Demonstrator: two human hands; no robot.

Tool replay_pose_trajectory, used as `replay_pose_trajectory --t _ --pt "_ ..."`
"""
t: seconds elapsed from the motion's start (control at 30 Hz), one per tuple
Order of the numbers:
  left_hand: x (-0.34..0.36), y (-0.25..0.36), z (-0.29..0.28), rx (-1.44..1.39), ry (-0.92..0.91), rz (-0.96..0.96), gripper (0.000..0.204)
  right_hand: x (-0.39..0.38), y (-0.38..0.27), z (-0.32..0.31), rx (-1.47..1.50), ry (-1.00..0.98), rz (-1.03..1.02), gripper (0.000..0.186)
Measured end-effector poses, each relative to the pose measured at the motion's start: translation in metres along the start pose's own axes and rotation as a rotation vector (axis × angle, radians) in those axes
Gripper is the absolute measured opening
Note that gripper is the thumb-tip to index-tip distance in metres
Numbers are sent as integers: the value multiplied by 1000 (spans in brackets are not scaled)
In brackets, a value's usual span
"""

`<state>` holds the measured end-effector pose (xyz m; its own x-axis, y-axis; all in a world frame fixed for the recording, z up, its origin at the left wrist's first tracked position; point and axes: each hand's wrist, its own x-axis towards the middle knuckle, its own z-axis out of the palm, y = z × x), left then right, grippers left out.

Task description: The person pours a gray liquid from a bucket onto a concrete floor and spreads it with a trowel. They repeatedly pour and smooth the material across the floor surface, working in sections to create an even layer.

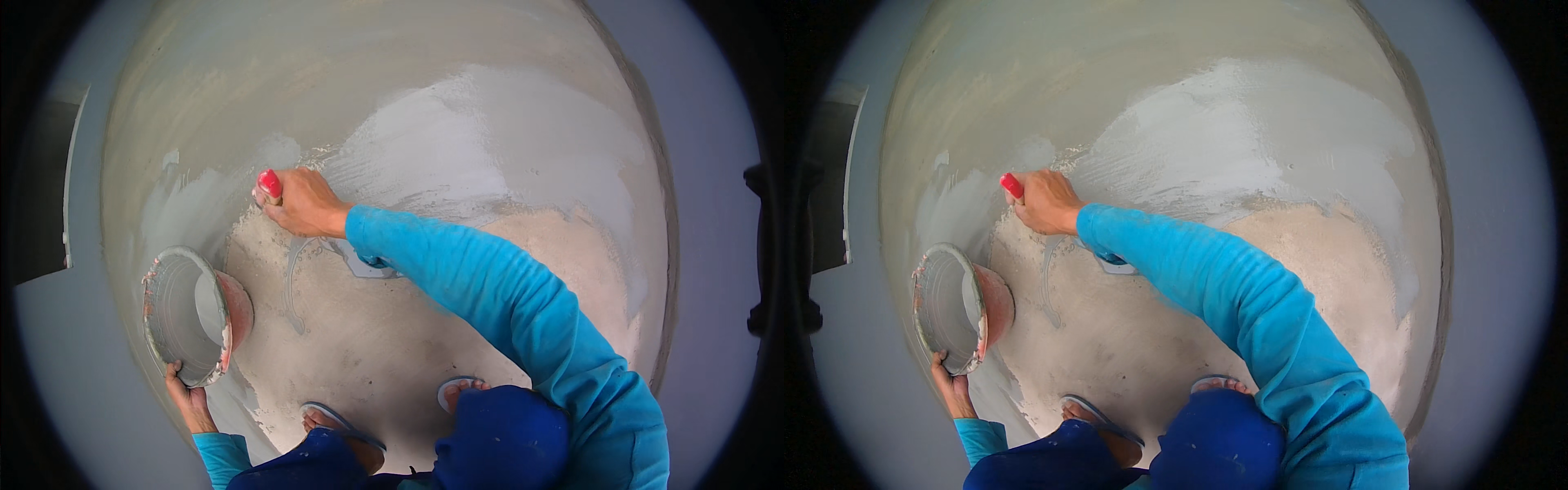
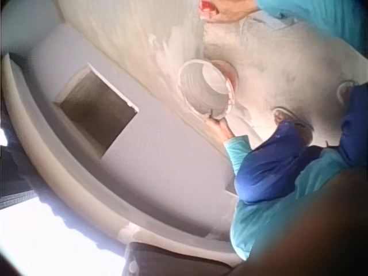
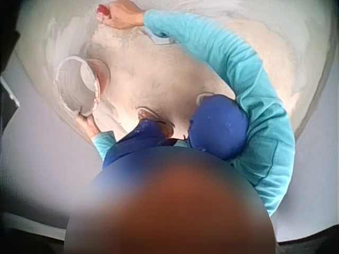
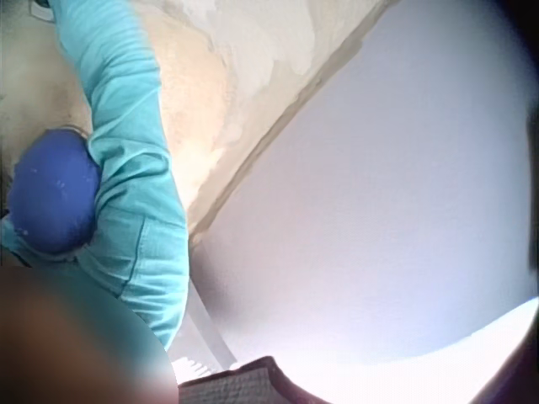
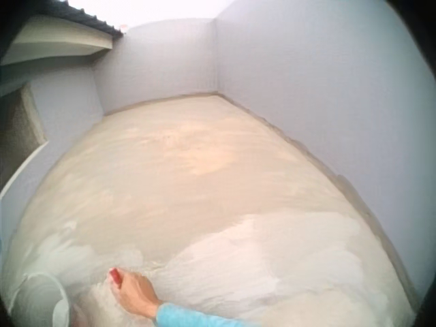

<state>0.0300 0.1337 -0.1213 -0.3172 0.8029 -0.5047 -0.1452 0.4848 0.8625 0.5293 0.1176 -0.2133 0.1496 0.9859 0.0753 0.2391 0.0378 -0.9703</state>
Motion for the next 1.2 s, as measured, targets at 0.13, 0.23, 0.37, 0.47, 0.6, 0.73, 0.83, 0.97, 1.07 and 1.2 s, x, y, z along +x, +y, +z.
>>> replay_pose_trajectory --t 0.13,0.23,0.37,0.47,0.6,0.73,0.83,0.97,1.07,1.2 --pt "24 3 -37 -17 -35 0 38 27 16 -56 -244 116 139 22" --pt "50 13 -71 -61 -47 -55 34 42 18 -97 -558 287 183 18" --pt "79 30 -103 -89 -106 -21 22 45 -1 -50 -994 344 78 9" --pt "88 41 -121 -119 -114 -24 17 36 -30 62 -1020 200 26 16" --pt "84 56 -163 -139 -143 19 18 25 -75 234 -695 63 -224 16" --pt "81 62 -217 -145 -139 85 21 10 -93 298 -221 -7 -71 12" --pt "84 60 -252 -173 -48 87 23 -1 -82 250 -154 176 98 22" --pt "85 64 -290 -179 1 97 24 -21 -65 123 -449 472 279 25" --pt "76 77 -317 -197 74 99 25 -51 -56 58 -601 577 186 11" --pt "76 89 -339 -218 87 93 27 -82 -51 68 -1001 525 221 11"
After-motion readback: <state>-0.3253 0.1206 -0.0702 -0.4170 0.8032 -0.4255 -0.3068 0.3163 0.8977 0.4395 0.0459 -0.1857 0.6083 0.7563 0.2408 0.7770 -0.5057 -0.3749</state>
